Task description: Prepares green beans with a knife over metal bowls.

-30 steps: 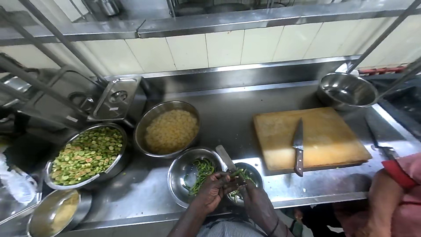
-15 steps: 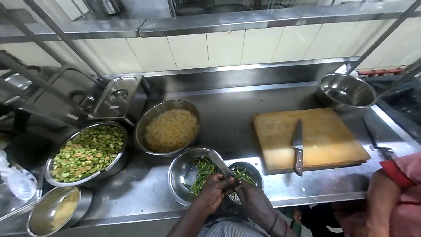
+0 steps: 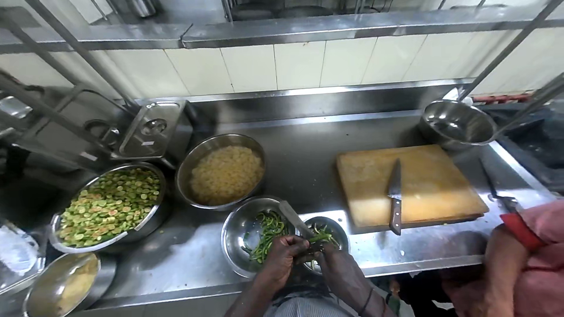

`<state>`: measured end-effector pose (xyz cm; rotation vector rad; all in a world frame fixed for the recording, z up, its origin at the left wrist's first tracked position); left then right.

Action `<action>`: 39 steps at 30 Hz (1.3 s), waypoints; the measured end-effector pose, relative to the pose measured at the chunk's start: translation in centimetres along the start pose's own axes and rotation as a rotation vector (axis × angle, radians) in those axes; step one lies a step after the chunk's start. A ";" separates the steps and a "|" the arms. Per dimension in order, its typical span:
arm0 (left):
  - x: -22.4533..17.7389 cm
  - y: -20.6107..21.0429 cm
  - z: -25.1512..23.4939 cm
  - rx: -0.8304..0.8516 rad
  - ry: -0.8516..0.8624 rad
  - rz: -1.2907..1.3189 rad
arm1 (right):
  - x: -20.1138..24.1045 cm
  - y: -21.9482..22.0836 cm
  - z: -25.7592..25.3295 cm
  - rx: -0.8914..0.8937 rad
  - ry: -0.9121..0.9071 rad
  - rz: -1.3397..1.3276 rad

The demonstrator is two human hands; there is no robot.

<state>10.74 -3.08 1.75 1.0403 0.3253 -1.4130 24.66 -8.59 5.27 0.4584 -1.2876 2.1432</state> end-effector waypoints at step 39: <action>-2.2 0.0 -3.5 -0.045 0.373 -0.436 | -3.1 -0.7 2.0 0.548 -0.170 -1.561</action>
Point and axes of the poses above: each hand's wrist, its own z-axis away from the middle knuckle, its own y-axis out of the palm, x = y × z, the point moved 6 cm from there along -z, towards the middle knuckle, and after that the axes turned 2 degrees about -z, right-handed, at the moved point
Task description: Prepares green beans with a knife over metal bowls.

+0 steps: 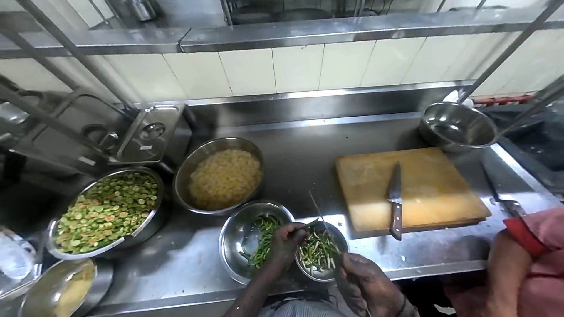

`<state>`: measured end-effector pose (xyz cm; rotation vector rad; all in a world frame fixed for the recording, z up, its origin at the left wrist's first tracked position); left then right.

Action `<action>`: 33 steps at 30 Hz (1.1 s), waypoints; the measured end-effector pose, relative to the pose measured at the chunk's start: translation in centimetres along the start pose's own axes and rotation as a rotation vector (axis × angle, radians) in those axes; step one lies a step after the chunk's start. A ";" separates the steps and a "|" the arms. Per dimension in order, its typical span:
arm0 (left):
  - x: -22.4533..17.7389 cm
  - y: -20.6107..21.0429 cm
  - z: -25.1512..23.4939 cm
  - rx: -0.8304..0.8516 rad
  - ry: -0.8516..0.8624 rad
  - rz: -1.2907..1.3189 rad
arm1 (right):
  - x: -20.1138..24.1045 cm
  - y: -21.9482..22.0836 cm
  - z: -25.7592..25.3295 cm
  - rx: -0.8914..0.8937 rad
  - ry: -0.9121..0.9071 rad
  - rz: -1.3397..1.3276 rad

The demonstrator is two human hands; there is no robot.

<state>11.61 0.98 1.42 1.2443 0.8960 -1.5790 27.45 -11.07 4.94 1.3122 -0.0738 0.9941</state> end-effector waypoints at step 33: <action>-0.6 -5.8 0.6 0.002 -0.142 -1.161 | -2.0 -3.4 -1.7 -0.435 0.166 0.282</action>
Point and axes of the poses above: each hand's wrist, its own z-axis away from the middle knuckle, its own y-axis out of the palm, x = y × z, the point moved 6 cm from there along -z, towards the middle knuckle, and after that the axes turned 2 degrees about -z, right-handed, at the moved point
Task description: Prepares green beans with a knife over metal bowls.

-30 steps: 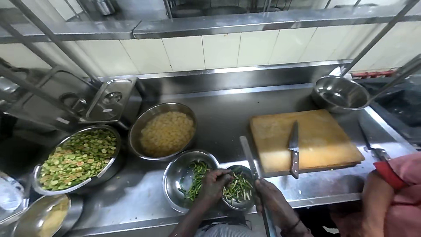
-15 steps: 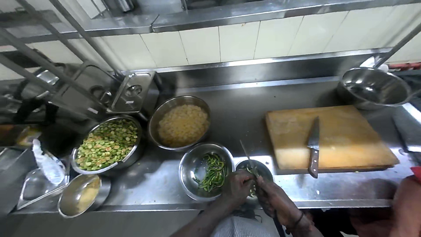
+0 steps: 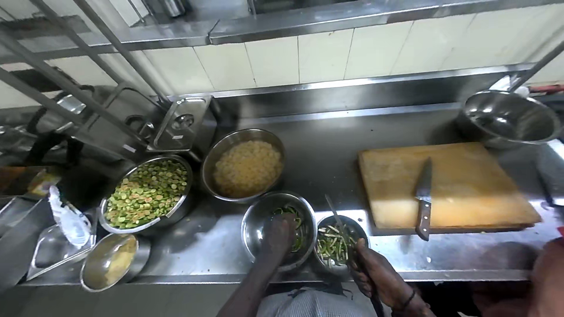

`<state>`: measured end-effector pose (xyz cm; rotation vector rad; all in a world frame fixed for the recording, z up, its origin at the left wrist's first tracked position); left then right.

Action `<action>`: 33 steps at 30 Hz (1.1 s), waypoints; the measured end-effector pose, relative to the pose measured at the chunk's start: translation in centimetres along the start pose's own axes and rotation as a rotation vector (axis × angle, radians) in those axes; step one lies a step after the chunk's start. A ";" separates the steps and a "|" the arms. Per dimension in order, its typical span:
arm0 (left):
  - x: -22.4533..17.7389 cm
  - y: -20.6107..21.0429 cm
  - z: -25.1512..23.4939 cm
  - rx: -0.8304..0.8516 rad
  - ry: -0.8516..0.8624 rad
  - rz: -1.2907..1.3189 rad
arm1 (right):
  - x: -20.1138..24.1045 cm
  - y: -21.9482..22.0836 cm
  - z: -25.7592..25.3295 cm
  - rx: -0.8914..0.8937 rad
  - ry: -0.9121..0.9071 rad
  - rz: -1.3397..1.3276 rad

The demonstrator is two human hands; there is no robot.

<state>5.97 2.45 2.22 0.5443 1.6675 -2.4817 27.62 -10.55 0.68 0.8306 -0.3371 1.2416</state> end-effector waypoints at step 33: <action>-3.6 0.7 1.3 0.258 -0.092 1.468 | 2.4 2.1 1.4 -0.261 -0.351 1.000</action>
Point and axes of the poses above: each hand's wrist, its own z-axis away from the middle knuckle, its own y-axis out of the palm, x = y × z, the point moved 6 cm from there along -z, towards the middle knuckle, and after that the axes turned 2 degrees about -z, right-handed, at the moved point
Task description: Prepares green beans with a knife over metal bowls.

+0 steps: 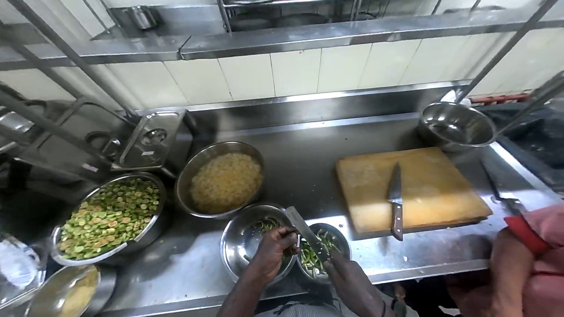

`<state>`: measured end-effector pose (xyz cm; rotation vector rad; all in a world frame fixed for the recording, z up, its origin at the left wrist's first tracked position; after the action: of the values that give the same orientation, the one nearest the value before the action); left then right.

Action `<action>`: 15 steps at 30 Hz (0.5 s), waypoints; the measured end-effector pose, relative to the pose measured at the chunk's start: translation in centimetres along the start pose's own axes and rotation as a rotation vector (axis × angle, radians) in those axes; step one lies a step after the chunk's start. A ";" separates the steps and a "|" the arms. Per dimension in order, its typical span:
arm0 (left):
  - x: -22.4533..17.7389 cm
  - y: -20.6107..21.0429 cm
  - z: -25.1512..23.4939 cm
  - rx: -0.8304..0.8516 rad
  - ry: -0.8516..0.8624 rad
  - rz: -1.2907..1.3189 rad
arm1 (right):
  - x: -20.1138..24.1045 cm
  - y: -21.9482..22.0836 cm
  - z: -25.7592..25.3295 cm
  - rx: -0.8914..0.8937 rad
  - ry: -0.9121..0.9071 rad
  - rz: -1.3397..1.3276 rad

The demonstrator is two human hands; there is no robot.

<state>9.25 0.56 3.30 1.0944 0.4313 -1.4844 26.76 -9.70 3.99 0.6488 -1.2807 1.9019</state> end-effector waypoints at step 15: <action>0.2 0.5 0.4 -0.040 0.071 -0.042 | 1.2 0.3 0.6 -0.035 0.023 0.113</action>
<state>9.60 -0.02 3.51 1.1148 0.5340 -1.4709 25.79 -10.02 4.90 0.5451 -1.3577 1.9680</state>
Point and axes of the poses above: each hand's wrist, its own z-axis away from the middle knuckle, its own y-axis out of the palm, x = y × z, the point moved 6 cm from there along -z, towards the middle knuckle, and after that the axes turned 2 degrees about -z, right-handed, at the moved point
